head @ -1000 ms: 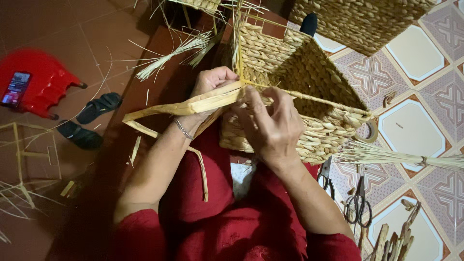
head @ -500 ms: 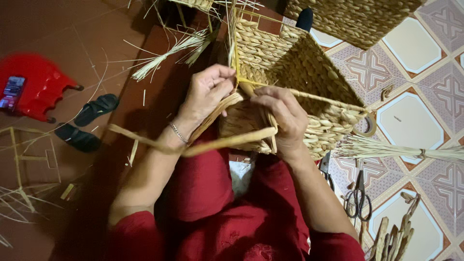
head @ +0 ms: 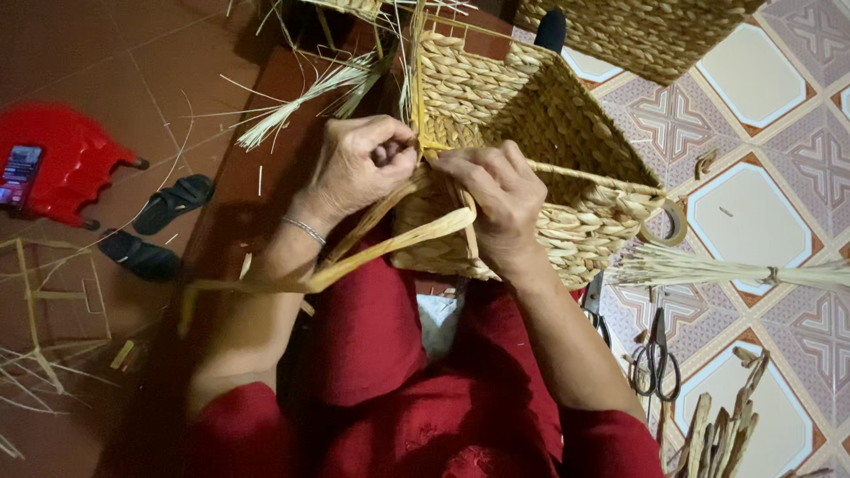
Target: The person weaves a rectangular basket using dried palm leaves, interlacing strips through vertical stakes and trimming excess with scissors. The basket is rotated and adjusted repeatedly to continue the weave along the sides.
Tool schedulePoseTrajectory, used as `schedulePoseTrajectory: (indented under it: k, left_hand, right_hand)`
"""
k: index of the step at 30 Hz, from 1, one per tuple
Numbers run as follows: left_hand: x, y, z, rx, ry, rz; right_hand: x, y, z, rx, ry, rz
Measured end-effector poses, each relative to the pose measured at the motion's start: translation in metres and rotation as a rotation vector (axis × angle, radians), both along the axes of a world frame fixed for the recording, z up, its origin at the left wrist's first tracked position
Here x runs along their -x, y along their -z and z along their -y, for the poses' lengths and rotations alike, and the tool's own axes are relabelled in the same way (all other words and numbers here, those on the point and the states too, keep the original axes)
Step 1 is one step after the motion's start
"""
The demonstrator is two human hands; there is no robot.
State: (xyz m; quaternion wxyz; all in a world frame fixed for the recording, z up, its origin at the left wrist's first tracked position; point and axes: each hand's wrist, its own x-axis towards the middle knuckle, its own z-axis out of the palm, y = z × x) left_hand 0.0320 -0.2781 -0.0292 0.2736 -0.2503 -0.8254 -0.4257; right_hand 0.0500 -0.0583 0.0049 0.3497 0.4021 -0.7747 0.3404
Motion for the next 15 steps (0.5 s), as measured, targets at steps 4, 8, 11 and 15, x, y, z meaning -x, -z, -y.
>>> schedulePoseTrajectory:
  k: [4, 8, 11, 15]
  left_hand:
    - [-0.003, 0.019, -0.019, -0.224, -0.126, 0.042]
    - [-0.001, 0.041, -0.019, -0.482, -0.126, 0.254]
    - [0.002, 0.049, -0.016, -0.669, -0.022, 0.41]
    - [-0.002, 0.036, -0.011, -0.715, 0.11, 0.432]
  right_hand:
    - [0.006, 0.017, -0.012, 0.201, -0.094, 0.106]
    - [0.021, 0.027, -0.022, 0.252, 0.043, -0.041]
    - [0.025, 0.026, -0.027, 0.022, 0.17, -0.285]
    - [0.012, 0.019, -0.035, -0.051, 0.121, -0.092]
